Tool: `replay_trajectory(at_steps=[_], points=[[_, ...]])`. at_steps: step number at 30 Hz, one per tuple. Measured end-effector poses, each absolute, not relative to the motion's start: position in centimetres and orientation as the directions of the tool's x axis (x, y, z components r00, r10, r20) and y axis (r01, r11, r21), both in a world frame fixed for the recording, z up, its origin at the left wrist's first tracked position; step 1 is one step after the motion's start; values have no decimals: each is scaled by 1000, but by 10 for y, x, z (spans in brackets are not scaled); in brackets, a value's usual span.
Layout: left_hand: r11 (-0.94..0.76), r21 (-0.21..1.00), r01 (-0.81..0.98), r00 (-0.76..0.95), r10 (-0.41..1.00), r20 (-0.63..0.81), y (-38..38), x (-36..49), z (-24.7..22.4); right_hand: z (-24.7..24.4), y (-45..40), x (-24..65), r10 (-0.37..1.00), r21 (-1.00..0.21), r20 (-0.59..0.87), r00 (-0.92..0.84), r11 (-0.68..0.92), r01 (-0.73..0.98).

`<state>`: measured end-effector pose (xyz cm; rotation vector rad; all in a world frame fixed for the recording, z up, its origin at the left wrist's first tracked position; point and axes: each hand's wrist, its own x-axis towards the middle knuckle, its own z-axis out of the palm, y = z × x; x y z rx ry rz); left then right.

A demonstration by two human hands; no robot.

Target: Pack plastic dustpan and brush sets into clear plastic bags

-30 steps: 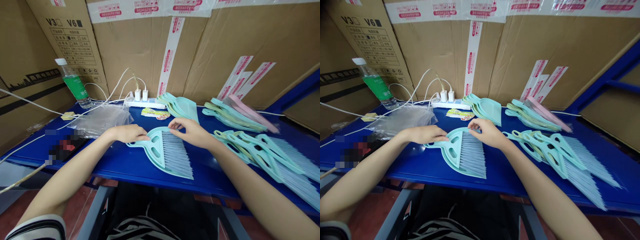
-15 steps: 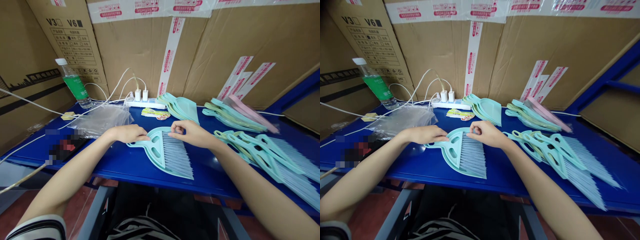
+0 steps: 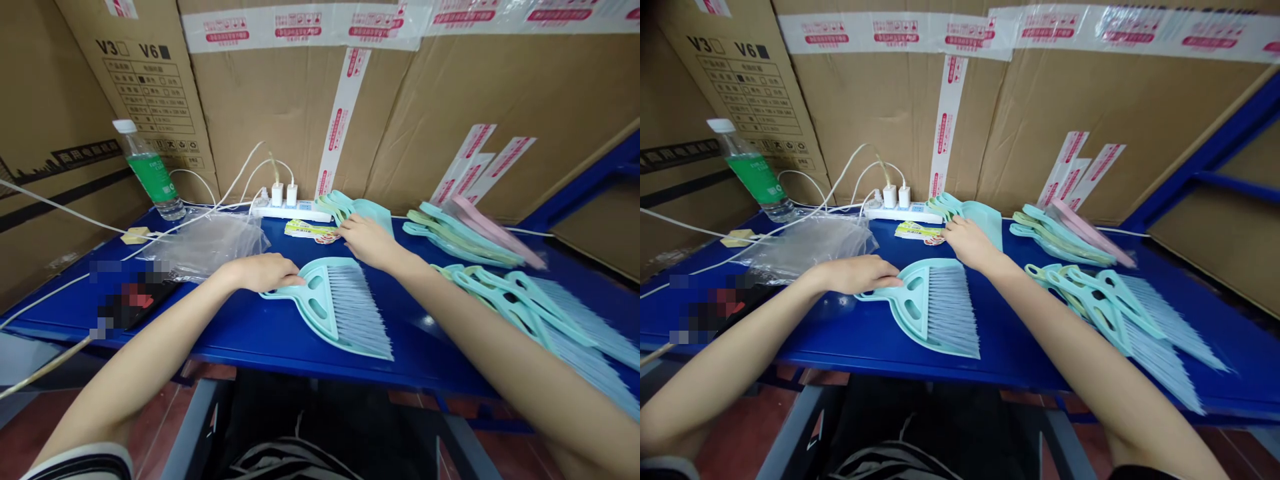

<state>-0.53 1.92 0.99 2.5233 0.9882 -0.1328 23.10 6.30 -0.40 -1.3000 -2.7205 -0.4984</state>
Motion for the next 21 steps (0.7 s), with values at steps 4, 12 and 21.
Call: replay_trajectory(at_steps=[4,12,21], points=[[-686,303,662,749,624,-224,19,-5,9,-1,75,218,734,302,181,-655,592,747],[-696,323,642,764,615,-194,20,-6,7,1,73,220,707,340,189,-681,603,721],[-695,338,634,771,603,-207,21,-7,7,26,32,240,631,220,402,-663,637,739]])
